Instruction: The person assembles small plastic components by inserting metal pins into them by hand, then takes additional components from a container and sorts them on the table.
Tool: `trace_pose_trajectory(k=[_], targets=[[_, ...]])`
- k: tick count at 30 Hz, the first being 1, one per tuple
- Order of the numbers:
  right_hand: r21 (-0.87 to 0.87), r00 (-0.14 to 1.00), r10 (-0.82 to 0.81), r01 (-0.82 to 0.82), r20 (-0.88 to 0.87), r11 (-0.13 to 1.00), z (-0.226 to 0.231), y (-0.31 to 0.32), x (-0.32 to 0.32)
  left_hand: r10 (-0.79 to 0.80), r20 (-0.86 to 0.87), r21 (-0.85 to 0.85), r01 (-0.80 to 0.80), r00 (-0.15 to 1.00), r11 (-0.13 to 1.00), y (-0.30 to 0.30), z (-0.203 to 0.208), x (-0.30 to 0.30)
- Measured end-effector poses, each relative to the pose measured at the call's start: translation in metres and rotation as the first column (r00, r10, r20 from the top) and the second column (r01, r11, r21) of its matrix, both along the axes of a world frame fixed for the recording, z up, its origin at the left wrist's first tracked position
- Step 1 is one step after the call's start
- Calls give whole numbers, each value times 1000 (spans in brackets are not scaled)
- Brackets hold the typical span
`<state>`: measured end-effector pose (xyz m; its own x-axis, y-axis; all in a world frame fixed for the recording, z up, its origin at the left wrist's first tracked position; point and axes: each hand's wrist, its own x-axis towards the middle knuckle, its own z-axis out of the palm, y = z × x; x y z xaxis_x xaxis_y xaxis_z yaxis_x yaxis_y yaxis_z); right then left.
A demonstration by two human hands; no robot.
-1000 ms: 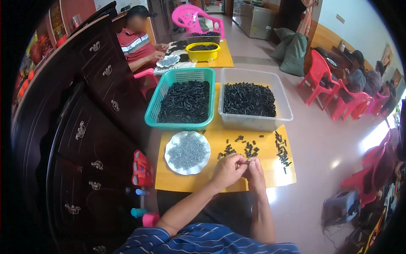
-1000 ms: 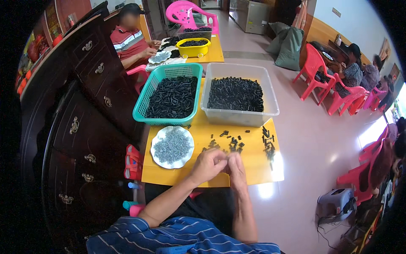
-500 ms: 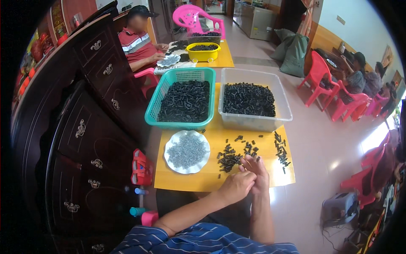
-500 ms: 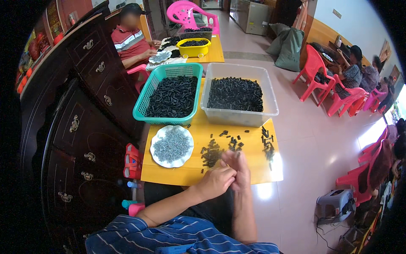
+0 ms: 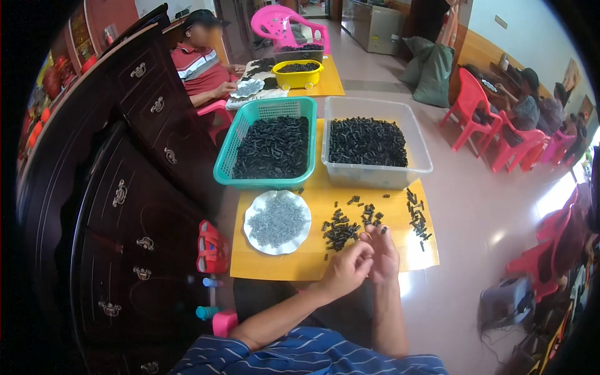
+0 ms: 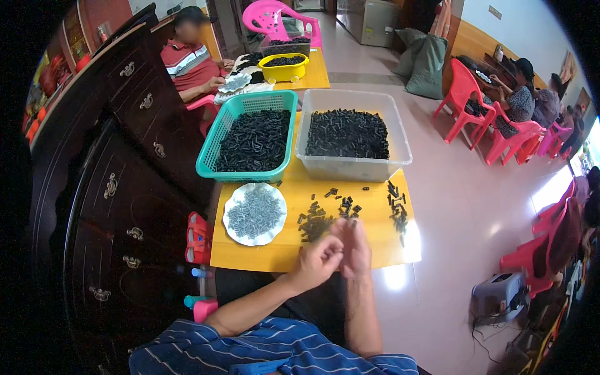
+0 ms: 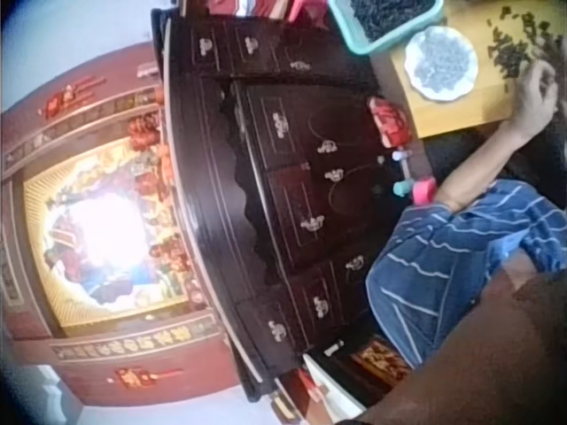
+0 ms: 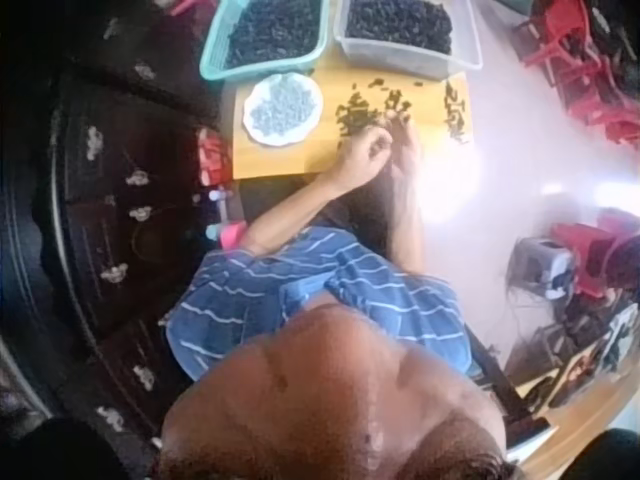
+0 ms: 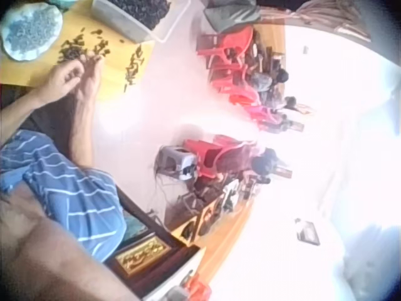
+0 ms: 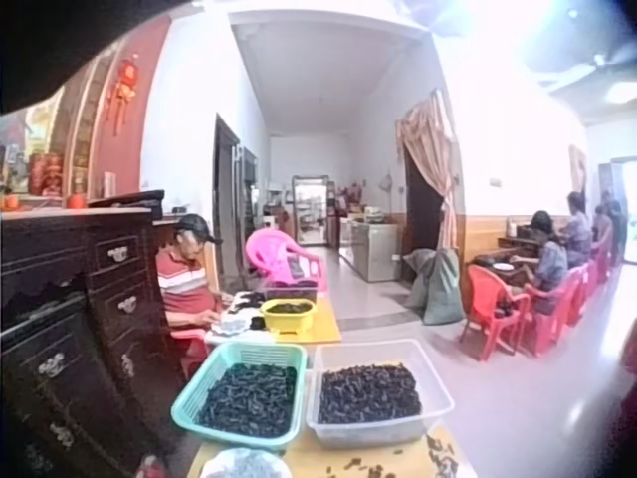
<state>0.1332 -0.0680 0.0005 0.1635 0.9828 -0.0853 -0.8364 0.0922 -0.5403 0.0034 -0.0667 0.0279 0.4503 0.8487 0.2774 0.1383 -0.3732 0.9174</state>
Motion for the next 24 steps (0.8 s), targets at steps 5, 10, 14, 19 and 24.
trace_pose_trajectory(k=[5,10,14,19,24], targets=[[47,952,-38,24,305,999,6,-2,-1,121,206,-55,-112,971,992,23,26,-20],[-8,913,130,-138,386,990,12,-5,-8,125,123,85,-136,984,987,35,40,-30],[-1,918,146,-157,370,988,17,-6,-8,58,160,27,-63,985,998,33,40,-26],[-25,888,141,-145,438,989,19,-7,-4,79,136,120,-96,988,988,34,46,-24],[-38,875,142,-140,463,989,18,-5,-4,8,131,39,-14,991,999,34,40,-24]])
